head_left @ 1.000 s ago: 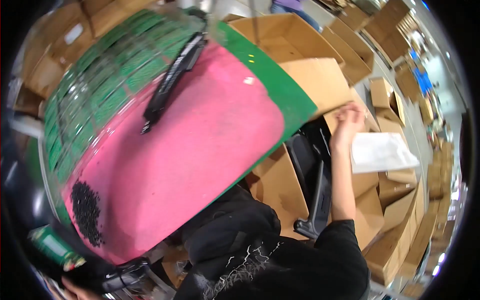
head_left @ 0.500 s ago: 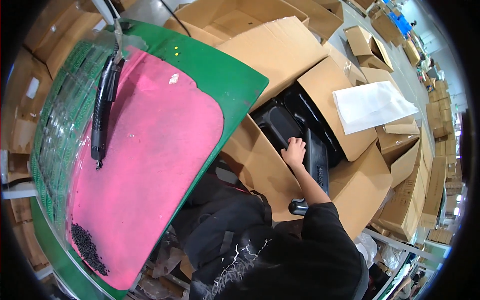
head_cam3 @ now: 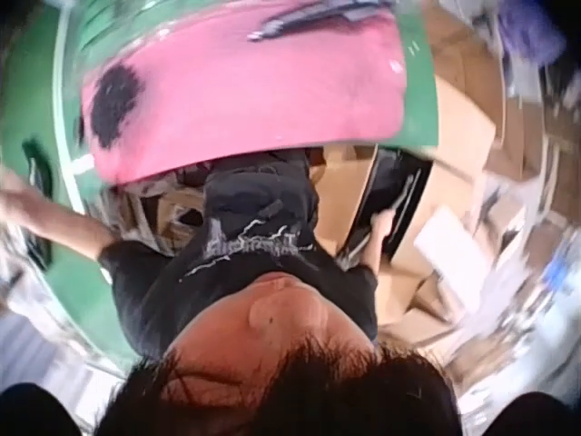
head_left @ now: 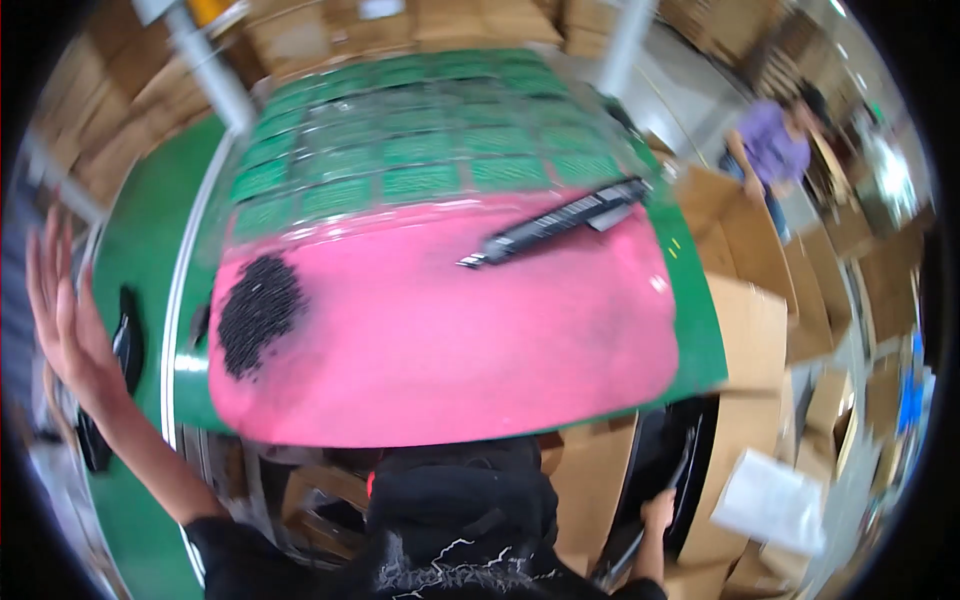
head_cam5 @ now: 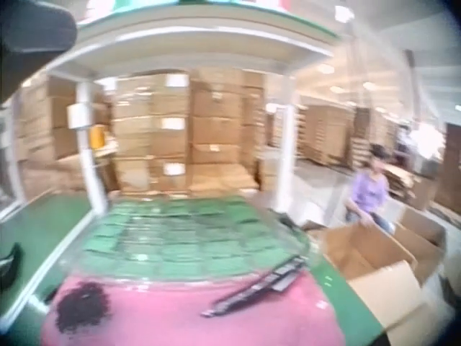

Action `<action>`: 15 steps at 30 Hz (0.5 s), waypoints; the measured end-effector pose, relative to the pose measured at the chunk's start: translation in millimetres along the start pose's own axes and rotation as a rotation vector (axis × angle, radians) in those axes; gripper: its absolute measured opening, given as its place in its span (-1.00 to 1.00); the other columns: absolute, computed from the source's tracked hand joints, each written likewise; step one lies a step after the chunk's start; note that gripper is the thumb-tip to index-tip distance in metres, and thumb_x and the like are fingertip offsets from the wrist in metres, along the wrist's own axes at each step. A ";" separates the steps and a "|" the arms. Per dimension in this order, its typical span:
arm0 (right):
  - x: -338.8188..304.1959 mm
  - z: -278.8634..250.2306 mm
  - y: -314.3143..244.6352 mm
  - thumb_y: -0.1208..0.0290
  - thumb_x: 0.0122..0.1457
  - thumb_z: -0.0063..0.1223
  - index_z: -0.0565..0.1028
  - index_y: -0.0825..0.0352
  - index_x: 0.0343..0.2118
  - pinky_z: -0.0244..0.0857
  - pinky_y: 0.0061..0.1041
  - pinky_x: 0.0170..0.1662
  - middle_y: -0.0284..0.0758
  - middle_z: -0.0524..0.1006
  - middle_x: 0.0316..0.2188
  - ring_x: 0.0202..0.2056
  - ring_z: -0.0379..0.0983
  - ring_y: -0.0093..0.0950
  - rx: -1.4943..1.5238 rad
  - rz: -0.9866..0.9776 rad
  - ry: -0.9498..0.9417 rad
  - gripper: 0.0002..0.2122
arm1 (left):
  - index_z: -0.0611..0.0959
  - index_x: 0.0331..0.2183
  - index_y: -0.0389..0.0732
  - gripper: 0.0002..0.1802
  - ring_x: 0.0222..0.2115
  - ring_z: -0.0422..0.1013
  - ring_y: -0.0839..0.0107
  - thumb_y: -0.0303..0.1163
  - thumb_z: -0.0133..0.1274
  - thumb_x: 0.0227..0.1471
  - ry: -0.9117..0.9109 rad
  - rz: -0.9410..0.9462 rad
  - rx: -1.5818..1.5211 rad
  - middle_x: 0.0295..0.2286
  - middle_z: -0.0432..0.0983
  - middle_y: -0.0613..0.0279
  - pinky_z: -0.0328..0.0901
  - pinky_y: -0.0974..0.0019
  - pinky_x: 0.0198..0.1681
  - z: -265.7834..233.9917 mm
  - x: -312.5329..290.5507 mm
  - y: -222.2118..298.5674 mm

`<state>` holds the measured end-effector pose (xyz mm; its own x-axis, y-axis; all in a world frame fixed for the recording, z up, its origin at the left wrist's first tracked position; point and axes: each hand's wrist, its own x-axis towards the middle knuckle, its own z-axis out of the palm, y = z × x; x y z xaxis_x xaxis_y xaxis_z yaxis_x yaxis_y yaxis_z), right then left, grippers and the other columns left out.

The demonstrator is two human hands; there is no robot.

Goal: Assemble electronic circuit boards into plastic housings and pack them into boxes.

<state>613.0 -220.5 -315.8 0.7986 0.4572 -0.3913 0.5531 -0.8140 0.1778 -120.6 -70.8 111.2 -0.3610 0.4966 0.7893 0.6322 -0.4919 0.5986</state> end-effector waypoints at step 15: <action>-86.9 -301.9 -10.1 0.43 0.21 0.06 0.30 0.44 0.15 0.18 -0.29 0.16 -0.11 0.44 0.03 0.05 0.34 -0.24 1.182 -0.641 0.421 -0.54 | 0.30 0.11 -0.29 -0.39 0.15 0.12 0.12 -0.13 0.00 0.15 -0.095 1.188 0.067 0.13 0.18 0.04 0.04 0.03 0.19 -2.2 121.4 53.7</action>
<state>609.6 -143.8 -11.0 0.6138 0.7586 0.2188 0.4873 -0.1460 -0.8609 -132.1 -38.5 239.5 0.5244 -0.1922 0.8295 0.5716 -0.6426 -0.5102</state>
